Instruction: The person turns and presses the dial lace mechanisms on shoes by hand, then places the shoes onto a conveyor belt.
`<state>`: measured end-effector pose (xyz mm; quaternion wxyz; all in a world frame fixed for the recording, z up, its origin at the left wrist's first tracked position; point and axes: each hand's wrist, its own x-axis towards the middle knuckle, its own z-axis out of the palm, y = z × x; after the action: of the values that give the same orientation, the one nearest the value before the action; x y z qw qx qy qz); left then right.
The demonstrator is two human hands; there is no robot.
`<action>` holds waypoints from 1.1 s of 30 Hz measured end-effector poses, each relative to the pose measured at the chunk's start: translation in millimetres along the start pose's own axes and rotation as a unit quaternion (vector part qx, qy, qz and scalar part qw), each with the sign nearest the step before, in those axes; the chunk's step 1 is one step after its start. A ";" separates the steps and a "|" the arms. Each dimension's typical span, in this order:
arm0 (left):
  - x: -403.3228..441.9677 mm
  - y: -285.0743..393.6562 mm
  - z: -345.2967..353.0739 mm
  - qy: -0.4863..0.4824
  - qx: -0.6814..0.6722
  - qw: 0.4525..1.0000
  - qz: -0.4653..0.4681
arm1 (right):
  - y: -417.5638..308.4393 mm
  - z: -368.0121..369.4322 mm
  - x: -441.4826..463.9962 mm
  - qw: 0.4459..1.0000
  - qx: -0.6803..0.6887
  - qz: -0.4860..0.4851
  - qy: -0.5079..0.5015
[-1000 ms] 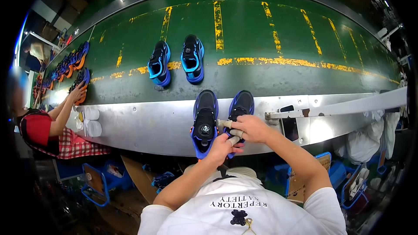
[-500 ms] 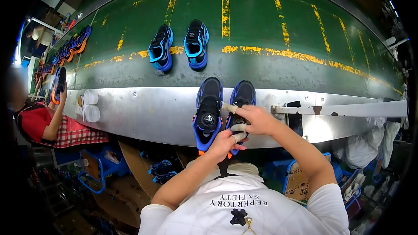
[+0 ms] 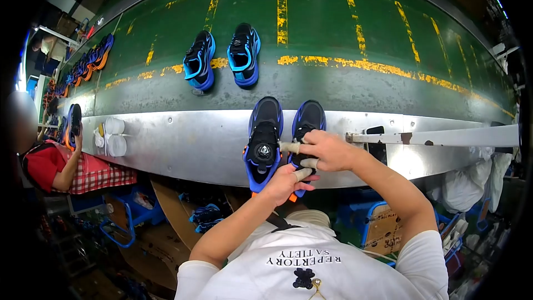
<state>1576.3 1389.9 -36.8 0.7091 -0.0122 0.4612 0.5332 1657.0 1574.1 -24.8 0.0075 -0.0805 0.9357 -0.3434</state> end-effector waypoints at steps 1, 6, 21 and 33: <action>1.4 -1.0 2.3 0.012 0.003 1.000 -0.002 | 5.5 8.0 2.8 0.998 -0.038 -0.042 0.028; 5.0 -2.7 4.9 0.020 0.005 1.000 -0.003 | -5.3 29.8 -3.9 0.991 0.013 0.084 0.106; 5.1 -12.7 17.2 0.057 -0.045 0.997 0.001 | 3.0 34.0 -5.0 0.984 -0.026 0.140 0.105; 12.7 -20.4 18.8 0.046 -0.039 0.998 0.012 | 13.7 6.9 -21.4 0.998 0.035 0.046 -0.025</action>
<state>1604.1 1400.1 -44.1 0.6796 -0.0590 0.4723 0.5582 1676.5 1583.3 -39.7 0.0493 -0.0454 0.9255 -0.3727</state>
